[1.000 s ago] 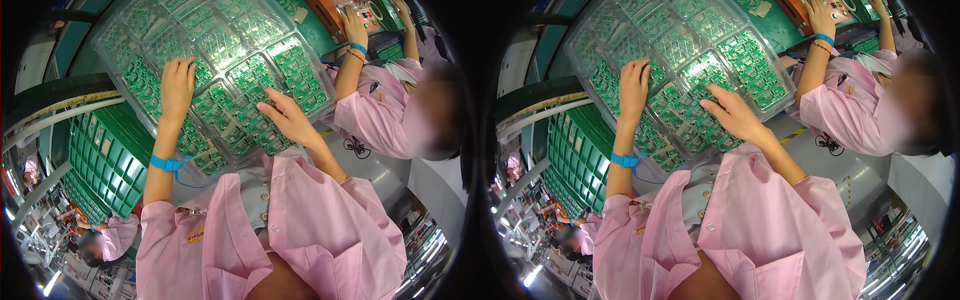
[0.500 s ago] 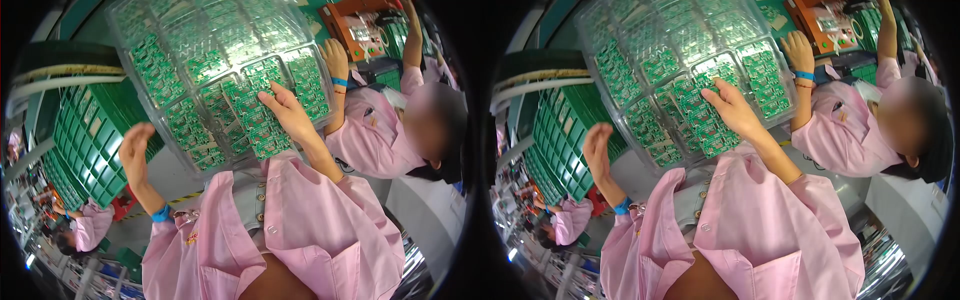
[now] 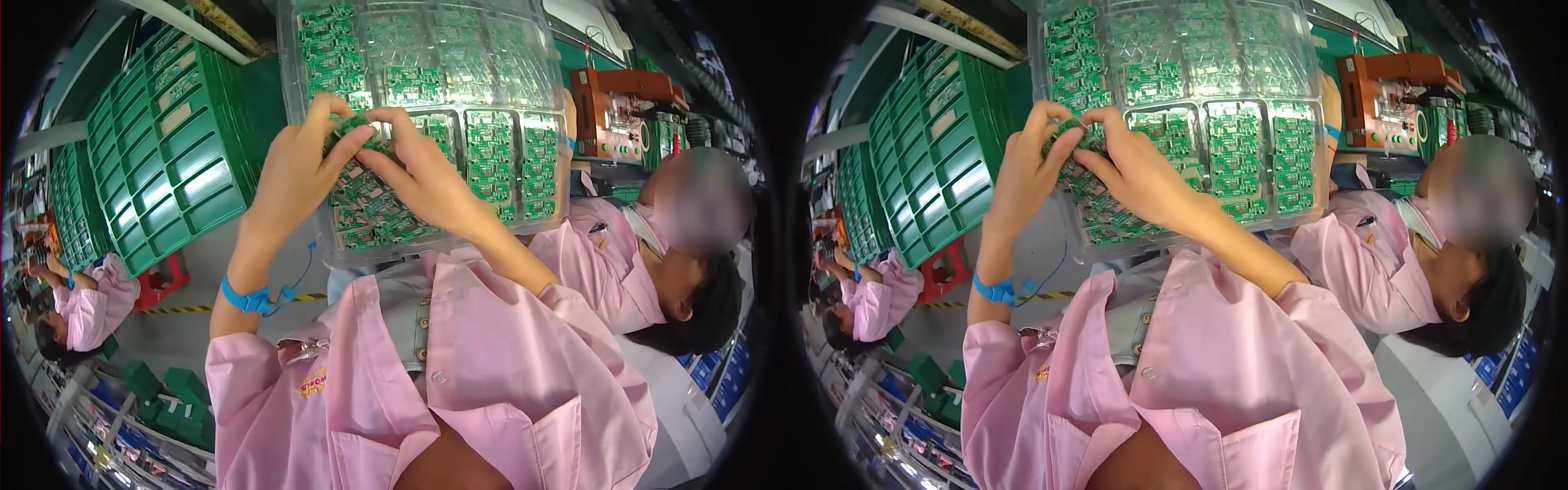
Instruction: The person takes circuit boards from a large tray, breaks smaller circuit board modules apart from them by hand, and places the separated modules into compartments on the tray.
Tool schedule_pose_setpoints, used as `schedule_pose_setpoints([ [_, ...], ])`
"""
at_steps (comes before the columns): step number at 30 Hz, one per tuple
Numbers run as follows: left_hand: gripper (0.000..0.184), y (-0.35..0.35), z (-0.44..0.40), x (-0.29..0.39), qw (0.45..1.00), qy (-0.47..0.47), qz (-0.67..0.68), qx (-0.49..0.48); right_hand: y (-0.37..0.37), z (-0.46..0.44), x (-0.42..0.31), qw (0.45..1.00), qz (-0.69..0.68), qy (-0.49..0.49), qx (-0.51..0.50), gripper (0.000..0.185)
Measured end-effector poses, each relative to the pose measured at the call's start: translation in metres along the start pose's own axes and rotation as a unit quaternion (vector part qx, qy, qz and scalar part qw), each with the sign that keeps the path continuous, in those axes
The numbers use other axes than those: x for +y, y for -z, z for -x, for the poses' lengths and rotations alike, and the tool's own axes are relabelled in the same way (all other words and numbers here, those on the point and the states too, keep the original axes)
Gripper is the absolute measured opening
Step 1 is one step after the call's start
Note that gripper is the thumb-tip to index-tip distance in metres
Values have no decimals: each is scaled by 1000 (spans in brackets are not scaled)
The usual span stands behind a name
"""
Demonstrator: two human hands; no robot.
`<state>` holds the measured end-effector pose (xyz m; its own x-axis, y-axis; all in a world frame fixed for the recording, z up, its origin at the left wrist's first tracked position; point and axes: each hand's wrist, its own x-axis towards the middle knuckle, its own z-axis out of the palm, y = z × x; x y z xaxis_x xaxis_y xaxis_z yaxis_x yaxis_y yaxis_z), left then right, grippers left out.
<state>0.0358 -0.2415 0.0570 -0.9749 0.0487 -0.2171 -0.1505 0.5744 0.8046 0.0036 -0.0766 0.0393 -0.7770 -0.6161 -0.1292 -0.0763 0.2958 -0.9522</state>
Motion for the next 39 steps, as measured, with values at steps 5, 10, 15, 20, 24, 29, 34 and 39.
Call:
schedule_pose_setpoints([
  [5,13,-19,-23,-10,973,-149,-95,147,7,4,8,997,-47,-55,27,24],
  [10,20,-26,-42,2,953,-219,-153,147,6,9,21,996,33,-20,84,14],
  [15,34,-26,-57,-3,993,-111,48,-11,5,14,20,990,24,37,132,16],
  [20,46,-8,-120,-12,987,-103,-115,39,12,25,37,992,45,-1,119,14],
  [24,31,-48,-176,-25,895,-325,-272,139,16,38,43,981,-55,-90,165,14],
  [29,15,-70,-184,-33,867,-319,-368,110,26,48,52,963,-112,-119,216,14],
  [34,12,-71,-171,-38,875,-368,-297,105,32,49,56,952,-138,-140,237,16],
  [39,17,-63,-161,-43,883,-365,-279,95,42,47,53,944,-161,-165,235,13],
])
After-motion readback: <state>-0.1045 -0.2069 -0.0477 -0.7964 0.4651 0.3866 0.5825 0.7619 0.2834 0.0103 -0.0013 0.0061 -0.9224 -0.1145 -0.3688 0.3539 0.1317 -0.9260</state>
